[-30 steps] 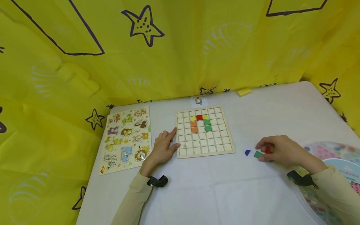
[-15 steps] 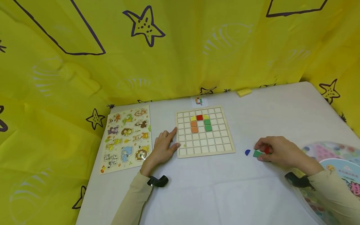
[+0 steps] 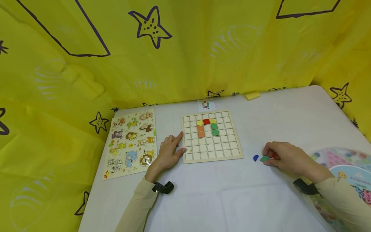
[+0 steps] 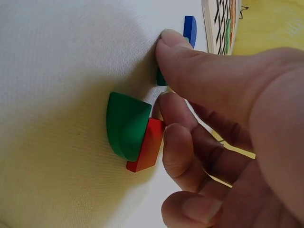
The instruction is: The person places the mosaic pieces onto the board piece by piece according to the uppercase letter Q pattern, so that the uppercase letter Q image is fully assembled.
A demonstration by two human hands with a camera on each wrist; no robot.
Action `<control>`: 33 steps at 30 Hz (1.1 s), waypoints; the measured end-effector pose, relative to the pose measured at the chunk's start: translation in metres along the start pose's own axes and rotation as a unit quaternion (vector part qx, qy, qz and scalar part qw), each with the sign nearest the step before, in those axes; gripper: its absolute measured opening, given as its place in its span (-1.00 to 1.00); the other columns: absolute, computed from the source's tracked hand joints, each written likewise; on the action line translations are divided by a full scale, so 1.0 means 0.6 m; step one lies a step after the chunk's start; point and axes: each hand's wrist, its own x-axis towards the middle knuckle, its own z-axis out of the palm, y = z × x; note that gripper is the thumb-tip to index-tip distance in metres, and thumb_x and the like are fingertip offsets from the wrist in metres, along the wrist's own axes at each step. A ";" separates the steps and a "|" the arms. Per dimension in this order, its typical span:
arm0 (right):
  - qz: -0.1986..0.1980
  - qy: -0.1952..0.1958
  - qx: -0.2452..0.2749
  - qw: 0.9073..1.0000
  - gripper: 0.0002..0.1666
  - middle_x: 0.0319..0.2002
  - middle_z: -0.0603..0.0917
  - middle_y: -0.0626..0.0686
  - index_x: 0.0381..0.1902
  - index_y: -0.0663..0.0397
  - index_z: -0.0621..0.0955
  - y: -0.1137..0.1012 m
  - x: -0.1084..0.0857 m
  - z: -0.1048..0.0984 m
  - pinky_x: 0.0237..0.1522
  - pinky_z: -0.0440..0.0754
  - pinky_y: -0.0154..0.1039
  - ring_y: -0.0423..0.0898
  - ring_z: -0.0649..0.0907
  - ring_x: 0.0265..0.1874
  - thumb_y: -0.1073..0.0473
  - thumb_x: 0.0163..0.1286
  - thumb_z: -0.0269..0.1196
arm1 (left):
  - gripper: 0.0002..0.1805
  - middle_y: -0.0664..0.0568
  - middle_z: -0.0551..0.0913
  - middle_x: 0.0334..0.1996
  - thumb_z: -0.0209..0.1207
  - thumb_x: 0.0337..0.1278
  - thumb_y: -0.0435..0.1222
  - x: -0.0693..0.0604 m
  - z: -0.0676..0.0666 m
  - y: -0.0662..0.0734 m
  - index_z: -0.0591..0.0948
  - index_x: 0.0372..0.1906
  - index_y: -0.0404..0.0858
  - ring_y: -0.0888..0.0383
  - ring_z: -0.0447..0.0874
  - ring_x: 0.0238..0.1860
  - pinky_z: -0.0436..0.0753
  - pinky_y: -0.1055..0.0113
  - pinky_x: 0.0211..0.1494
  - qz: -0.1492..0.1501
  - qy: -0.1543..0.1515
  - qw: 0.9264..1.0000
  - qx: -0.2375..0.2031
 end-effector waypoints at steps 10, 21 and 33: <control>-0.036 0.020 0.058 0.997 -0.68 -0.46 0.62 -0.25 -0.30 -0.09 0.60 0.007 0.012 -0.007 -0.41 0.53 -0.36 -0.39 0.51 -0.48 0.20 0.22 0.59 | -0.25 0.03 0.34 -0.28 0.20 0.52 -0.14 0.000 0.001 0.000 0.27 0.66 -0.26 0.14 0.15 -0.23 0.10 0.23 -0.09 0.000 0.001 1.000 0.004; -0.046 0.054 0.149 0.986 -0.83 -0.41 0.77 -0.13 -0.21 -0.03 0.72 -0.010 0.068 -0.016 -0.41 0.64 -0.33 -0.30 0.69 -0.49 0.19 0.33 0.53 | -0.24 0.03 0.33 -0.27 0.19 0.52 -0.14 0.002 0.002 0.000 0.26 0.66 -0.28 0.14 0.14 -0.23 0.10 0.23 -0.10 0.004 0.000 1.000 0.008; -0.003 0.040 0.256 0.966 -0.60 -0.19 0.85 0.08 0.00 0.19 0.79 -0.056 0.142 0.003 -0.17 0.68 -0.44 -0.19 0.81 -0.29 0.19 0.23 0.60 | -0.25 0.02 0.35 -0.26 0.18 0.54 -0.13 0.001 0.003 -0.004 0.25 0.66 -0.29 0.14 0.15 -0.24 0.10 0.24 -0.10 0.011 0.003 1.000 0.009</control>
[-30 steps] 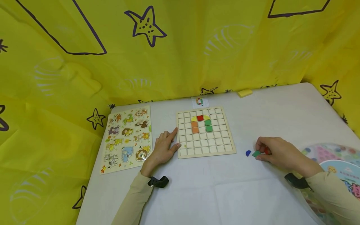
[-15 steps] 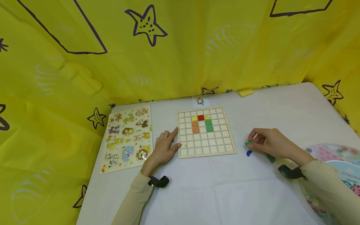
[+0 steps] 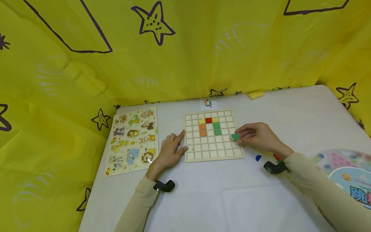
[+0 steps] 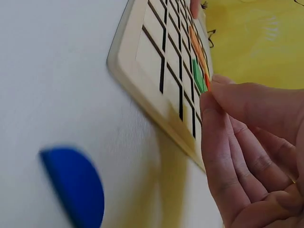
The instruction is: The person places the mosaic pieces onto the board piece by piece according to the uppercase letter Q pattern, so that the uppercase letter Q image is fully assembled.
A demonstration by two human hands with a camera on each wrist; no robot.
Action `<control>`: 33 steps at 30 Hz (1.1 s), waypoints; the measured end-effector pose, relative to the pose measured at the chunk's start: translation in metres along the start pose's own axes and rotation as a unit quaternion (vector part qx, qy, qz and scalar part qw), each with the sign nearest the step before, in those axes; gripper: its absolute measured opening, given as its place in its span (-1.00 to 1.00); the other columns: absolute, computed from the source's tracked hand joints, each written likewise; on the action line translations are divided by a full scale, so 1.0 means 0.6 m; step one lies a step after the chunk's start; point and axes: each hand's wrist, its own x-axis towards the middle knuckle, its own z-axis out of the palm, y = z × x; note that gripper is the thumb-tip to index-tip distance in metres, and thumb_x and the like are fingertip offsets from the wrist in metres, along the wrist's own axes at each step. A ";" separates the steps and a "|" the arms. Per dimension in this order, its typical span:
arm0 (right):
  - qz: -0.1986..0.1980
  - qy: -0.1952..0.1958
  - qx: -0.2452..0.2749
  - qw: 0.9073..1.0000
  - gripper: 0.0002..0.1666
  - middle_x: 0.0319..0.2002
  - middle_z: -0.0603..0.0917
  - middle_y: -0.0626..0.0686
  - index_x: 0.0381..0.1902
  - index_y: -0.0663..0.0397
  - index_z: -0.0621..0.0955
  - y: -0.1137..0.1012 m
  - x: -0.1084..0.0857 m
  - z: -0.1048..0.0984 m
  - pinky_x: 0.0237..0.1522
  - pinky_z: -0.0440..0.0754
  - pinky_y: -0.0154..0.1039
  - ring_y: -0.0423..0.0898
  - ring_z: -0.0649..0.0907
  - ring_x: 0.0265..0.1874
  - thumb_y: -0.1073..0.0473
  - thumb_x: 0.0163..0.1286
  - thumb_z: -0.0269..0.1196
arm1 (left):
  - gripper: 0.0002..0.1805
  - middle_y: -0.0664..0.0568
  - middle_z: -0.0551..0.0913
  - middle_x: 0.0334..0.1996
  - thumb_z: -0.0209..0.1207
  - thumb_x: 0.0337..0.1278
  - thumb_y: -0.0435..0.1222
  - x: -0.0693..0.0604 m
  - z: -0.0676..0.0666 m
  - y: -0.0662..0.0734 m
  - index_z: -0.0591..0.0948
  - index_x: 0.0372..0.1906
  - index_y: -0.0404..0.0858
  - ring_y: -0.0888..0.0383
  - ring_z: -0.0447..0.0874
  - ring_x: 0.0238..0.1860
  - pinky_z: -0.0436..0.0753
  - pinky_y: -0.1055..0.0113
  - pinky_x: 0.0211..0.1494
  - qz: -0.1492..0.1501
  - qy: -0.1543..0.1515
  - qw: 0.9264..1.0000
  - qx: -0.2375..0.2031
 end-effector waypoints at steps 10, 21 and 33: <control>-0.035 -0.008 -0.006 0.999 -0.66 -0.26 0.81 0.04 -0.06 0.17 0.79 -0.021 0.054 0.055 -0.17 0.66 -0.38 -0.11 0.74 -0.28 0.18 0.25 0.59 | -0.24 0.01 0.35 -0.25 0.19 0.53 -0.14 0.002 -0.003 0.002 0.25 0.66 -0.29 0.13 0.16 -0.23 0.11 0.24 -0.10 -0.006 -0.001 1.000 0.001; -0.066 -0.022 -0.021 0.997 -0.69 -0.36 0.77 -0.07 -0.11 0.10 0.82 -0.041 0.089 0.116 -0.34 0.53 -0.34 -0.16 0.60 -0.47 0.15 0.21 0.62 | -0.23 0.01 0.35 -0.25 0.20 0.53 -0.13 0.002 0.000 0.000 0.24 0.67 -0.27 0.13 0.16 -0.24 0.11 0.24 -0.11 -0.007 -0.007 1.000 0.003; -0.067 -0.014 -0.071 0.995 -0.67 -0.42 0.71 -0.14 -0.13 0.04 0.82 -0.059 0.095 0.138 -0.25 0.55 -0.24 -0.21 0.62 -0.43 0.10 0.17 0.64 | -0.24 0.00 0.37 -0.24 0.20 0.52 -0.13 0.002 0.000 0.003 0.26 0.66 -0.27 0.13 0.18 -0.23 0.13 0.23 -0.09 -0.009 -0.001 1.000 0.003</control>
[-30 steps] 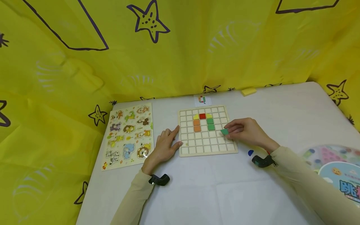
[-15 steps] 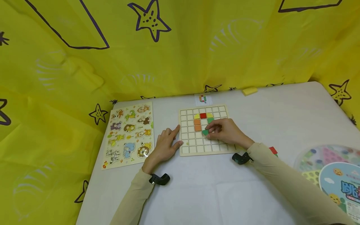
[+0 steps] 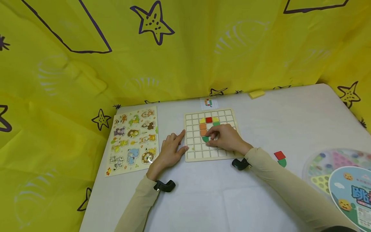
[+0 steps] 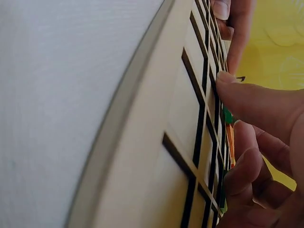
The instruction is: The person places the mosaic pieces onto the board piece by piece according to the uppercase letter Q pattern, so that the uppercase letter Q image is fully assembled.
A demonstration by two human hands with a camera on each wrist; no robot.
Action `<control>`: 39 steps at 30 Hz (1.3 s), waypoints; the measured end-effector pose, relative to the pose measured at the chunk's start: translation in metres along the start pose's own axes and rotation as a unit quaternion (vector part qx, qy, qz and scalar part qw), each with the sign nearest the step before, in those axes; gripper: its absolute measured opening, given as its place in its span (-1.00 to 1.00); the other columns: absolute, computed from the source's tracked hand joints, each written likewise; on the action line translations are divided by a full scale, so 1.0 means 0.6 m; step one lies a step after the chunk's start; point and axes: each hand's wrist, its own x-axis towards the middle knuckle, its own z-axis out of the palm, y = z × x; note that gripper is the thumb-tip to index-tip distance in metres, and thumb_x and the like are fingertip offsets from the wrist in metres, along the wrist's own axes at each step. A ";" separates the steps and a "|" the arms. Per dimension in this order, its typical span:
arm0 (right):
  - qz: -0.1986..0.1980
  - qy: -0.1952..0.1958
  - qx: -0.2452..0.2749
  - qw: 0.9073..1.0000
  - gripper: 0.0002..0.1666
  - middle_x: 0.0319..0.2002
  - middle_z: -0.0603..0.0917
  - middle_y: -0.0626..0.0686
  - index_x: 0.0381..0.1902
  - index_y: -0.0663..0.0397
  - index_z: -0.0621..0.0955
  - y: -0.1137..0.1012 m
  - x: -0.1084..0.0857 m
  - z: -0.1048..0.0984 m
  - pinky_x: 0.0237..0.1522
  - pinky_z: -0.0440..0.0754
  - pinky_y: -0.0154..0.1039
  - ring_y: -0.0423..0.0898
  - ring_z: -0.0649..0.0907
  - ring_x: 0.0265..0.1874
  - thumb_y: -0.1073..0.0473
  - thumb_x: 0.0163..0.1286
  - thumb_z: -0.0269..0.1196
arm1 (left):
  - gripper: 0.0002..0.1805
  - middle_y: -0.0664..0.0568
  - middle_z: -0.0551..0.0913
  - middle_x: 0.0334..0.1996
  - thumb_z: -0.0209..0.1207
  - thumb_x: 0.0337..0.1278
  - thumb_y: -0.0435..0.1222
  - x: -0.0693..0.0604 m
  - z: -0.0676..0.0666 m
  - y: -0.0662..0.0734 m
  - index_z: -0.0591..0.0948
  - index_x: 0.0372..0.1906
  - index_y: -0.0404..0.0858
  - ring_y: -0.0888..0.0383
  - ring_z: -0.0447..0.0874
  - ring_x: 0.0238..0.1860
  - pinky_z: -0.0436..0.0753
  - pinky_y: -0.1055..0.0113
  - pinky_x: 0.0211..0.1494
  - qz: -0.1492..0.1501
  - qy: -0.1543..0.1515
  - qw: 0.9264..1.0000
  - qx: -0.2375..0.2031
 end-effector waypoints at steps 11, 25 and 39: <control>-0.017 -0.003 -0.001 1.000 -0.79 -0.44 0.72 -0.14 -0.16 0.05 0.83 0.000 0.003 0.004 -0.24 0.56 -0.26 -0.23 0.63 -0.42 0.17 0.26 0.58 | -0.23 -0.01 0.39 -0.24 0.21 0.51 -0.14 -0.001 0.001 -0.001 0.24 0.67 -0.26 0.13 0.19 -0.23 0.15 0.22 -0.06 -0.005 -0.002 1.000 -0.004; -0.002 0.000 -0.020 1.000 -0.85 -0.46 0.72 -0.15 -0.22 -0.01 0.85 -0.006 0.012 0.005 -0.28 0.52 -0.24 -0.24 0.62 -0.42 0.17 0.24 0.57 | -0.23 -0.01 0.39 -0.24 0.22 0.50 -0.15 -0.002 0.002 0.000 0.26 0.66 -0.26 0.11 0.19 -0.24 0.16 0.20 -0.06 -0.005 0.005 1.000 -0.007; 0.037 0.009 -0.030 0.999 -0.90 -0.50 0.68 -0.15 -0.27 -0.05 0.88 -0.015 0.015 0.005 -0.37 0.43 -0.24 -0.18 0.57 -0.44 0.13 0.24 0.57 | -0.24 -0.01 0.38 -0.24 0.21 0.51 -0.14 -0.001 0.002 -0.001 0.26 0.66 -0.28 0.12 0.19 -0.24 0.14 0.22 -0.08 0.002 0.005 1.000 -0.002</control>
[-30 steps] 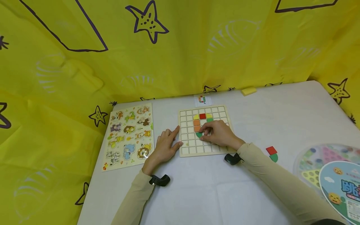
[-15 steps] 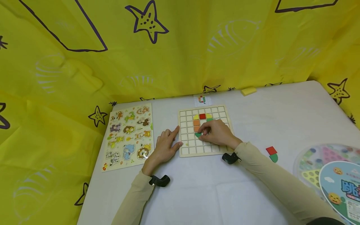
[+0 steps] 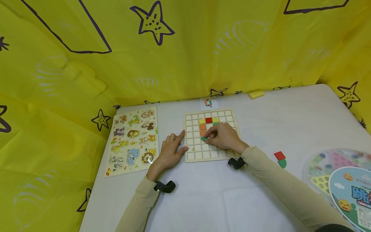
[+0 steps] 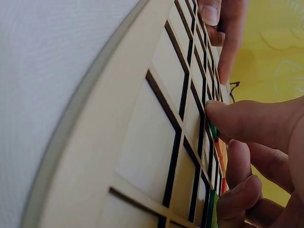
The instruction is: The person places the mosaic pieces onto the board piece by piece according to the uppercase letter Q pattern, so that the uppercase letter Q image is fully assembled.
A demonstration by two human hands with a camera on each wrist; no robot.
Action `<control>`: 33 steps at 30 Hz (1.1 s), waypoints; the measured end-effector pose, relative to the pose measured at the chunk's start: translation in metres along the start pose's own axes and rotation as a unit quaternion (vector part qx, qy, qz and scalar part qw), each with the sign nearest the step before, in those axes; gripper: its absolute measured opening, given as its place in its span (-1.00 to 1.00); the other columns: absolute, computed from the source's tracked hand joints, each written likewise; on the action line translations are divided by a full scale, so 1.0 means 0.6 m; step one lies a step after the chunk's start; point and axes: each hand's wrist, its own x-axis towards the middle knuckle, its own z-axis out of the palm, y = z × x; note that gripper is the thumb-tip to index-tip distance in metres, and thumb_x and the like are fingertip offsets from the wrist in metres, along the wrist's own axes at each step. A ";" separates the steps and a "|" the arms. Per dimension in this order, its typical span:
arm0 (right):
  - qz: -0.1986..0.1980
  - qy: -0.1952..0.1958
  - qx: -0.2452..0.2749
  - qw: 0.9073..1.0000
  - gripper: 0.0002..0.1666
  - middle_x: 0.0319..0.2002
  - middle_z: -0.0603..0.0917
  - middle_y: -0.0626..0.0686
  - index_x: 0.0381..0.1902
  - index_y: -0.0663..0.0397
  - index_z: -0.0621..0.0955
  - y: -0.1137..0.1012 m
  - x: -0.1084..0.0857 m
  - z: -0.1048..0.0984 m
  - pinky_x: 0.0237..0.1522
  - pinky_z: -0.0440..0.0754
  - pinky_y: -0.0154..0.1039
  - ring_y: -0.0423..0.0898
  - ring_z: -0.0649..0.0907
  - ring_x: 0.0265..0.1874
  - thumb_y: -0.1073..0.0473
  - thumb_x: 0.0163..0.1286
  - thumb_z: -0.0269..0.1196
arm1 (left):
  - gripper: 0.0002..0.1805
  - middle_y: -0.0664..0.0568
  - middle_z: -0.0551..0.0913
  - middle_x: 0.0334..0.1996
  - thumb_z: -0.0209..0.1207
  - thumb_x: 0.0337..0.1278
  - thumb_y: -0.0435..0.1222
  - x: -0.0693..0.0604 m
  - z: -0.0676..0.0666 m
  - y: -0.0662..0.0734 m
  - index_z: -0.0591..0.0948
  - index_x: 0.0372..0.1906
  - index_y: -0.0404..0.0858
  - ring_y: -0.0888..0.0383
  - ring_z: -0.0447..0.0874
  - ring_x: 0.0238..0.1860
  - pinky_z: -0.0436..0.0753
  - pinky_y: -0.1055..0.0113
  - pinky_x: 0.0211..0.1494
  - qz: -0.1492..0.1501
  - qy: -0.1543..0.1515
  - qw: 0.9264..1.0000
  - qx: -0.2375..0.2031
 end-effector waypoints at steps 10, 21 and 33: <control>-0.014 0.004 0.011 1.000 -0.84 -0.49 0.67 -0.13 -0.23 0.02 0.85 -0.001 -0.007 -0.003 -0.29 0.46 -0.22 -0.17 0.58 -0.42 0.15 0.24 0.58 | -0.24 -0.02 0.38 -0.25 0.22 0.50 -0.15 -0.001 0.002 0.000 0.27 0.65 -0.28 0.10 0.19 -0.24 0.15 0.21 -0.07 0.000 0.005 1.000 0.001; -0.045 -0.005 0.021 0.999 -0.90 -0.44 0.72 -0.13 -0.27 0.04 0.83 0.029 -0.051 -0.059 -0.35 0.48 -0.31 -0.19 0.54 -0.47 0.22 0.25 0.55 | -0.24 -0.01 0.36 -0.25 0.20 0.51 -0.15 -0.001 0.000 0.003 0.26 0.65 -0.29 0.11 0.18 -0.24 0.12 0.22 -0.09 0.001 0.003 1.000 0.003; 0.035 -0.010 -0.039 0.999 -0.87 -0.44 0.69 -0.15 -0.25 0.00 0.81 0.085 -0.140 -0.146 -0.44 0.50 -0.31 -0.19 0.56 -0.53 0.12 0.28 0.54 | -0.25 0.00 0.35 -0.26 0.19 0.52 -0.15 -0.003 -0.003 0.006 0.26 0.66 -0.28 0.13 0.17 -0.24 0.13 0.21 -0.07 -0.005 -0.001 1.000 0.000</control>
